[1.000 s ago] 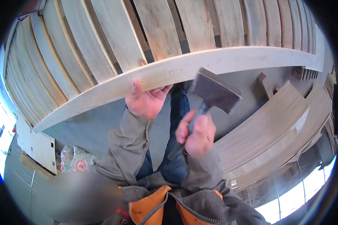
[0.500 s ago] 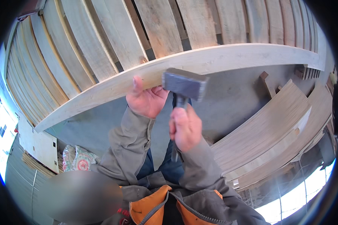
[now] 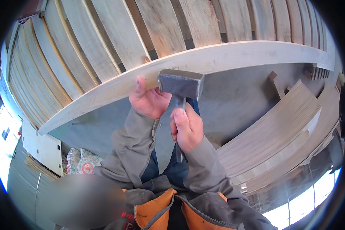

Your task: The person uses a red electric sander to smooth the surface of a curved wooden slat attached to a slatted wooden frame. They also use a hammer to tap the slat into place and briefly sit on a small stool while working.

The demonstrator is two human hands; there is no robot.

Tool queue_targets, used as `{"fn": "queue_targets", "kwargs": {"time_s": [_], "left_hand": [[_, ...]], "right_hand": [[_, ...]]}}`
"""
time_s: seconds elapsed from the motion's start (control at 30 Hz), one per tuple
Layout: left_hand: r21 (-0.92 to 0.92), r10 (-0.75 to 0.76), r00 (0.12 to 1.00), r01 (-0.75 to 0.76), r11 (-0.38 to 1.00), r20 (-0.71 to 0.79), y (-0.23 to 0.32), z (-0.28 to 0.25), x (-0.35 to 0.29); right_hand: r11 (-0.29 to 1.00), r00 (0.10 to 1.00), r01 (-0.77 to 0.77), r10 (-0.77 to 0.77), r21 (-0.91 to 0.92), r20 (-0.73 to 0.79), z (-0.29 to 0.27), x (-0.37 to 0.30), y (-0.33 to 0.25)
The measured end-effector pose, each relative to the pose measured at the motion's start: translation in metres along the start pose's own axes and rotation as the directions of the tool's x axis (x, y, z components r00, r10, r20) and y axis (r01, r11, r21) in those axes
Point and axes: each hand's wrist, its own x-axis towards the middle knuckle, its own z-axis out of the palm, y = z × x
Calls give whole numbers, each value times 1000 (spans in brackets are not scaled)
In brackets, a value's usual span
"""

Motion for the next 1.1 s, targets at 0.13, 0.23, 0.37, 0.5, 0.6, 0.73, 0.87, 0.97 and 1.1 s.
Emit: {"fn": "queue_targets", "kwargs": {"time_s": [0.13, 0.23, 0.37, 0.5, 0.6, 0.73, 0.87, 0.97, 1.1], "left_hand": [[32, -40, 998, 39, 999, 42, 3, 4, 2], [52, -98, 993, 94, 994, 63, 4, 5, -11], [2, -35, 997, 35, 999, 73, 1, 6, -3], [-3, -27, 999, 27, 1000, 39, 0, -1, -11], [55, -86, 994, 83, 995, 61, 2, -7, -7], [60, -38, 996, 34, 998, 75, 2, 14, -4], [17, -9, 1000, 9, 1000, 16, 1, 2, -4], [33, -11, 998, 9, 999, 57, 0, 3, -4], [-12, -78, 994, 79, 997, 73, -1, -6, -15]], "right_hand": [[988, 996, 38, -27, 147, -81, -3, -8, -13], [982, 975, 145, -122, 117, -185, -11, -34, -14], [996, 994, 94, -94, 5, -60, -7, -13, -5], [985, 997, -63, 68, 160, -25, -3, -17, -8], [990, 998, 7, 3, 141, -70, -10, -23, -9], [966, 983, 151, -125, 210, -131, -13, -25, -4], [998, 999, 7, -5, 55, -37, -5, -2, 3], [993, 1000, 13, -13, 119, -7, -9, 2, -2], [964, 996, 20, 3, 266, -84, -19, -25, -9]]}}
